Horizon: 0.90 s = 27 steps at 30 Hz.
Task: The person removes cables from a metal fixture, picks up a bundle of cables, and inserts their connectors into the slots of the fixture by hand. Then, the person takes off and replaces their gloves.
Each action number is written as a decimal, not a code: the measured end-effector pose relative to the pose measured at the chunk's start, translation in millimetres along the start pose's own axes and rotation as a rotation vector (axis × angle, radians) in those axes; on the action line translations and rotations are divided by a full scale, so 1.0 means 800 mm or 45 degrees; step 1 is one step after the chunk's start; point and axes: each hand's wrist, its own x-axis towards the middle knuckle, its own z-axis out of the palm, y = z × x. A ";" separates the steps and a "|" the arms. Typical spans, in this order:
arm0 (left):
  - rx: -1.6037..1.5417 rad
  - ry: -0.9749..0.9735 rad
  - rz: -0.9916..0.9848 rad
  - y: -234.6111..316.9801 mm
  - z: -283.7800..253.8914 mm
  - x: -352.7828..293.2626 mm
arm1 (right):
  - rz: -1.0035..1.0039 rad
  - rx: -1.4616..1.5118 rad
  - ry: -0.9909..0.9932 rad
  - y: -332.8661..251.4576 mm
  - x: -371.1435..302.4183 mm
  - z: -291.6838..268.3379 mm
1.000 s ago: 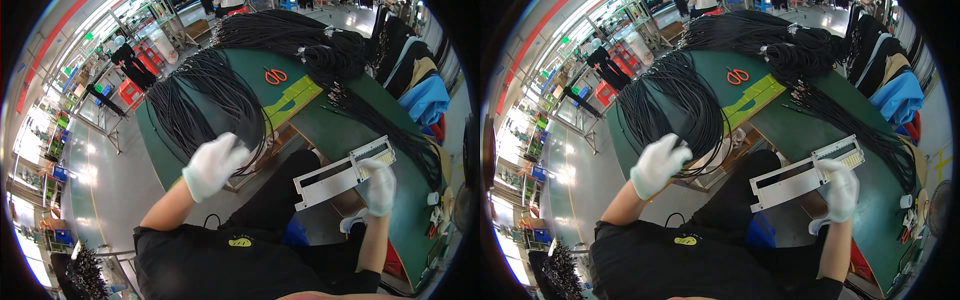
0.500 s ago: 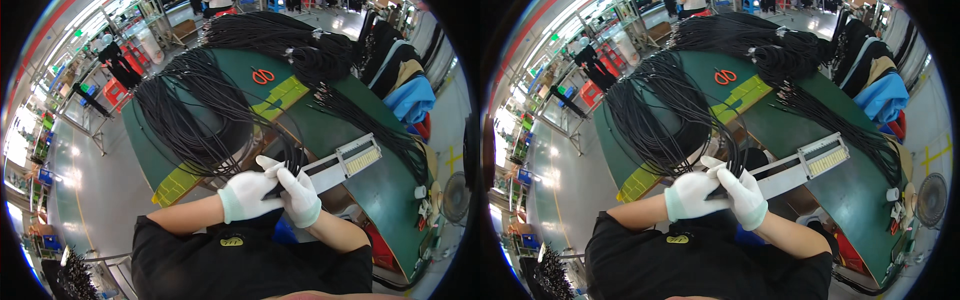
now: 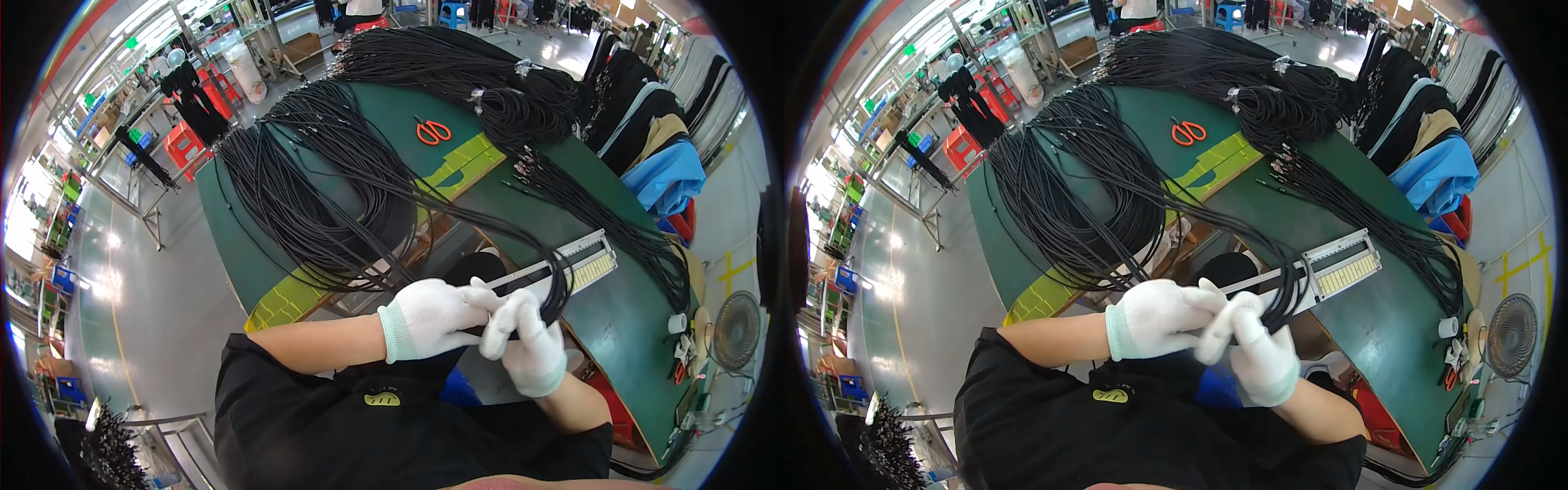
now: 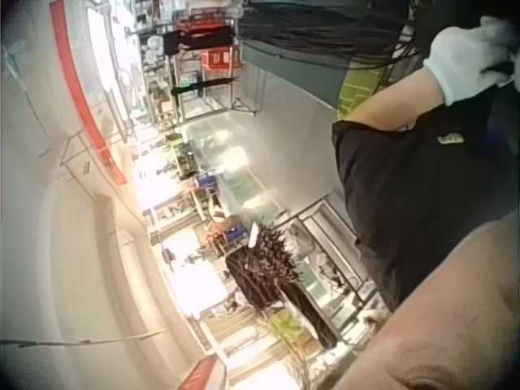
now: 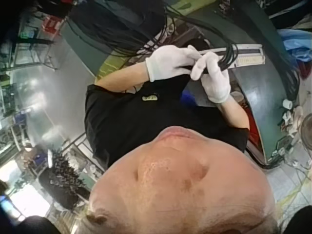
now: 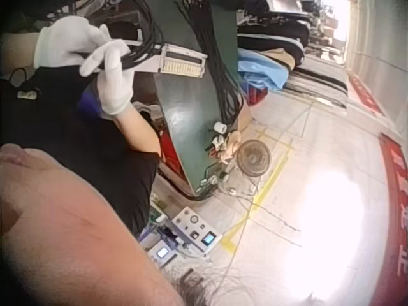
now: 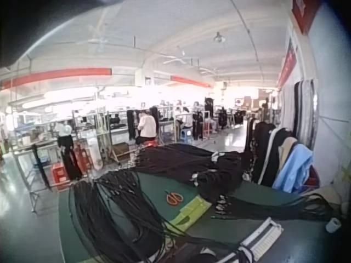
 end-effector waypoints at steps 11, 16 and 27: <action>0.515 0.481 0.146 -0.074 -0.016 0.050 | 0.666 -0.035 -0.449 -0.099 -0.022 -0.015; 0.484 0.067 0.034 -0.106 -0.023 0.066 | 0.583 -0.051 -0.377 -0.120 -0.052 -0.025; 1.261 0.607 -0.331 -0.185 -0.245 -0.022 | -0.145 0.645 0.469 -0.047 -0.190 -0.255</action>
